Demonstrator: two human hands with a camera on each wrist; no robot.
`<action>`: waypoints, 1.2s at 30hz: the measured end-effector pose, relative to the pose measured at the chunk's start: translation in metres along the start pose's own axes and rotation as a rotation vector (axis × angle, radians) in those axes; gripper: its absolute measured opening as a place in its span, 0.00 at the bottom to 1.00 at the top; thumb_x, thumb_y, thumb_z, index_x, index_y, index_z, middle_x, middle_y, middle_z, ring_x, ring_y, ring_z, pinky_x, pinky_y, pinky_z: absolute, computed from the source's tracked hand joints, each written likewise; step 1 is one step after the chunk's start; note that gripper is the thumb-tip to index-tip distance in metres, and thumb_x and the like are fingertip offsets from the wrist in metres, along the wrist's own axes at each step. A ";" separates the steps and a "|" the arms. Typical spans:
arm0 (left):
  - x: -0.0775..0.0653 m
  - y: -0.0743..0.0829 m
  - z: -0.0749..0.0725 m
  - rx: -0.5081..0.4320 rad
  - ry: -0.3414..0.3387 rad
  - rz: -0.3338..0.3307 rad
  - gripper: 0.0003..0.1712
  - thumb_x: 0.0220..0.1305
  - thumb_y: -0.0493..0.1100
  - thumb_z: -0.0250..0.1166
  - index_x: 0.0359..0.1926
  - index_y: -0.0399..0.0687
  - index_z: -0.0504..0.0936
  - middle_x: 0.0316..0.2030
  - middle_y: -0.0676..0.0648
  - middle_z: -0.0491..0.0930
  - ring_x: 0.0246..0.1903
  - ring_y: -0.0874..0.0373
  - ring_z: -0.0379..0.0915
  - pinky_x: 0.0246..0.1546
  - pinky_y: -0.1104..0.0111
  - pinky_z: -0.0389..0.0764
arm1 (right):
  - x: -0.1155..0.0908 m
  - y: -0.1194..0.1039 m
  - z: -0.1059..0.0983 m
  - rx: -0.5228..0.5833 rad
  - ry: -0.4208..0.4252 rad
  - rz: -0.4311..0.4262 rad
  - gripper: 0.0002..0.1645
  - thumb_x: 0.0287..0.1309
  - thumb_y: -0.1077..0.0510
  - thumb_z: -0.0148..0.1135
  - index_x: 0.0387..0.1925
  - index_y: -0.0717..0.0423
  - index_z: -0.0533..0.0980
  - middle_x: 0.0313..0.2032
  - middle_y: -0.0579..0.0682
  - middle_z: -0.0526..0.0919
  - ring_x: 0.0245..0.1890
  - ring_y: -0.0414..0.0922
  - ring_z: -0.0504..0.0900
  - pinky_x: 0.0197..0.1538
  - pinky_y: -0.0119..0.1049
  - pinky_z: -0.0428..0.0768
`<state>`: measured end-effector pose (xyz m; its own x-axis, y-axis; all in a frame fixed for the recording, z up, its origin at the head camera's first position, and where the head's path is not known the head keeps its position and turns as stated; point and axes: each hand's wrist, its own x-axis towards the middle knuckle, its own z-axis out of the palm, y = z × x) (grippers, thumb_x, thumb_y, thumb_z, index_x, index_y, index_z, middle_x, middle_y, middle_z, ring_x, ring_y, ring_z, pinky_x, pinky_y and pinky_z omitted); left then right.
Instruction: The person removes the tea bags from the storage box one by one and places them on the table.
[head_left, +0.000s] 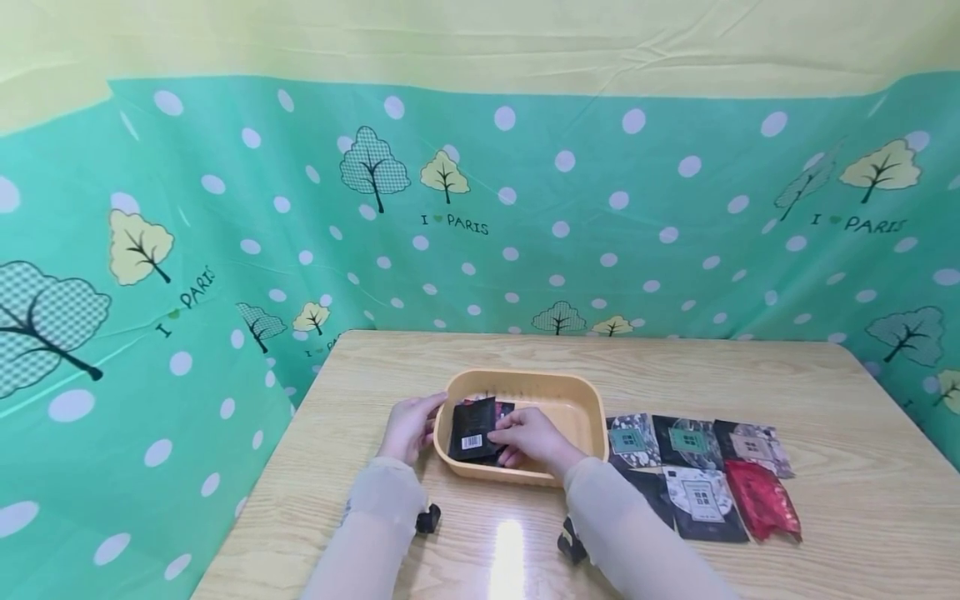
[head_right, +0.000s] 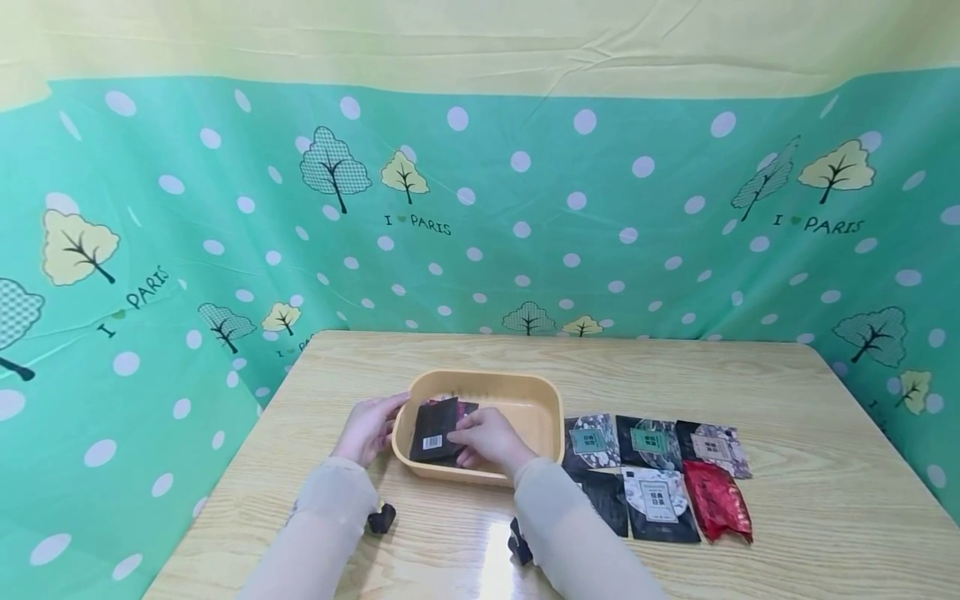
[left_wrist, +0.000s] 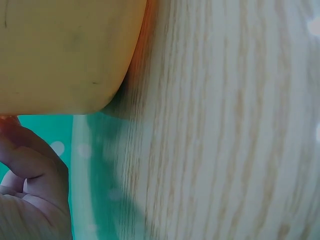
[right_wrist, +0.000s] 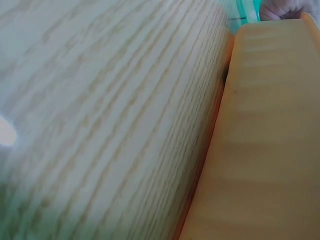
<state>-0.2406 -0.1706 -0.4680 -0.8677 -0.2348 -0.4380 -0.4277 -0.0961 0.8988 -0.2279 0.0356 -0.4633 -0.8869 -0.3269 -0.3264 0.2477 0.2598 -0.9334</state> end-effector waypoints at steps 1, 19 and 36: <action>0.000 0.000 0.000 0.001 -0.001 0.001 0.20 0.62 0.48 0.68 0.48 0.38 0.77 0.26 0.54 0.84 0.22 0.68 0.79 0.20 0.79 0.77 | 0.000 0.000 0.000 0.000 0.005 -0.002 0.11 0.62 0.63 0.64 0.43 0.68 0.77 0.31 0.56 0.83 0.17 0.38 0.78 0.22 0.28 0.81; -0.004 0.002 0.001 0.017 -0.020 0.014 0.18 0.62 0.47 0.68 0.45 0.37 0.79 0.21 0.55 0.82 0.17 0.70 0.75 0.15 0.80 0.73 | -0.007 -0.005 -0.005 -0.053 0.205 -0.114 0.10 0.62 0.64 0.63 0.44 0.65 0.77 0.25 0.54 0.83 0.17 0.40 0.76 0.26 0.36 0.82; 0.001 0.001 -0.004 0.041 -0.016 0.011 0.19 0.62 0.48 0.68 0.46 0.37 0.80 0.24 0.53 0.83 0.19 0.68 0.73 0.17 0.80 0.72 | -0.044 -0.023 -0.045 0.023 0.285 -0.153 0.15 0.62 0.64 0.62 0.48 0.70 0.76 0.24 0.54 0.83 0.19 0.40 0.77 0.27 0.32 0.83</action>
<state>-0.2403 -0.1748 -0.4677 -0.8764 -0.2202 -0.4283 -0.4274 -0.0539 0.9024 -0.2122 0.0845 -0.4206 -0.9872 -0.0925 -0.1300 0.1089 0.2054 -0.9726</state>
